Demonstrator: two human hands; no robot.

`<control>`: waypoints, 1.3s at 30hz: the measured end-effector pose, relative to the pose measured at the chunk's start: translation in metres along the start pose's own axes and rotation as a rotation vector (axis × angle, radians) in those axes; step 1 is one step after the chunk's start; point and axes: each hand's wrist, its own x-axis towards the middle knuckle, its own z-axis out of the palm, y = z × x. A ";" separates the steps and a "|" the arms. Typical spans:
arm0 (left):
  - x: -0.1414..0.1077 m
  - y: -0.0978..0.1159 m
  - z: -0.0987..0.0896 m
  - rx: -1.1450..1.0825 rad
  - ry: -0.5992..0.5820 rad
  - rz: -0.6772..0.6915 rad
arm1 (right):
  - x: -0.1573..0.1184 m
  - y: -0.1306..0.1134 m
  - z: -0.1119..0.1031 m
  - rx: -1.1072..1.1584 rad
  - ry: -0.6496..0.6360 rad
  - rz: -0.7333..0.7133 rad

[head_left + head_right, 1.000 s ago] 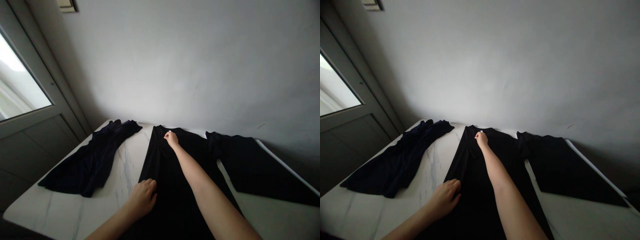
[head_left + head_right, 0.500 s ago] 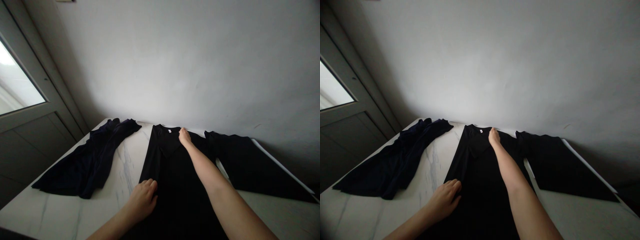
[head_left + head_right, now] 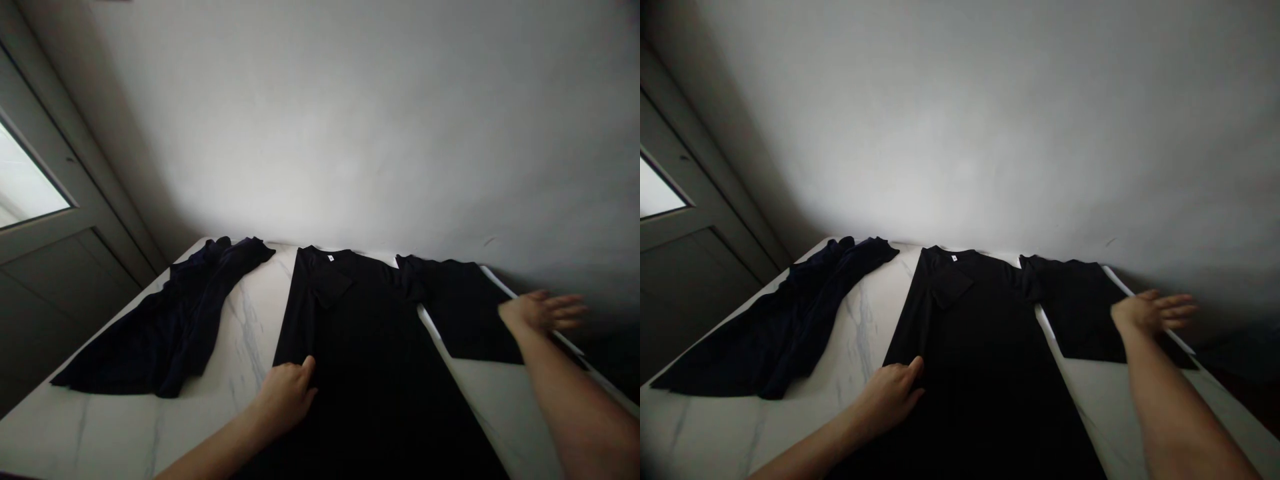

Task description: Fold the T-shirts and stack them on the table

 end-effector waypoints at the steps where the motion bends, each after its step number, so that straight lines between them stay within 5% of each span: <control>1: 0.001 0.001 -0.004 0.010 -0.007 0.011 | -0.008 -0.021 0.007 0.020 -0.093 0.051; 5: 0.019 -0.001 -0.028 0.021 0.037 0.096 | -0.072 -0.154 0.024 0.092 -0.275 -0.398; 9: 0.075 -0.012 -0.049 0.046 0.337 0.101 | -0.164 -0.283 0.031 0.228 -0.537 -0.905; 13: 0.140 -0.034 -0.041 0.115 0.647 0.028 | -0.230 -0.345 0.045 0.267 -0.802 -1.059; 16: 0.168 -0.053 -0.017 0.187 0.722 0.007 | -0.236 -0.341 0.060 0.302 -0.820 -1.155; 19: 0.177 -0.067 0.004 0.228 0.746 0.005 | -0.212 -0.308 0.071 0.305 -0.754 -1.179; 26: 0.173 -0.067 0.005 0.243 0.703 -0.004 | -0.129 -0.214 0.077 0.108 -0.733 -0.856; 31: 0.171 -0.065 0.000 0.208 0.698 0.003 | -0.093 -0.172 0.066 -0.061 -0.647 -0.597; 35: 0.172 -0.064 -0.001 0.213 0.690 0.001 | -0.087 -0.171 0.045 -0.105 -0.559 -0.453; 39: 0.173 -0.066 -0.002 0.196 0.687 0.018 | -0.139 -0.203 0.021 0.029 -0.519 -0.591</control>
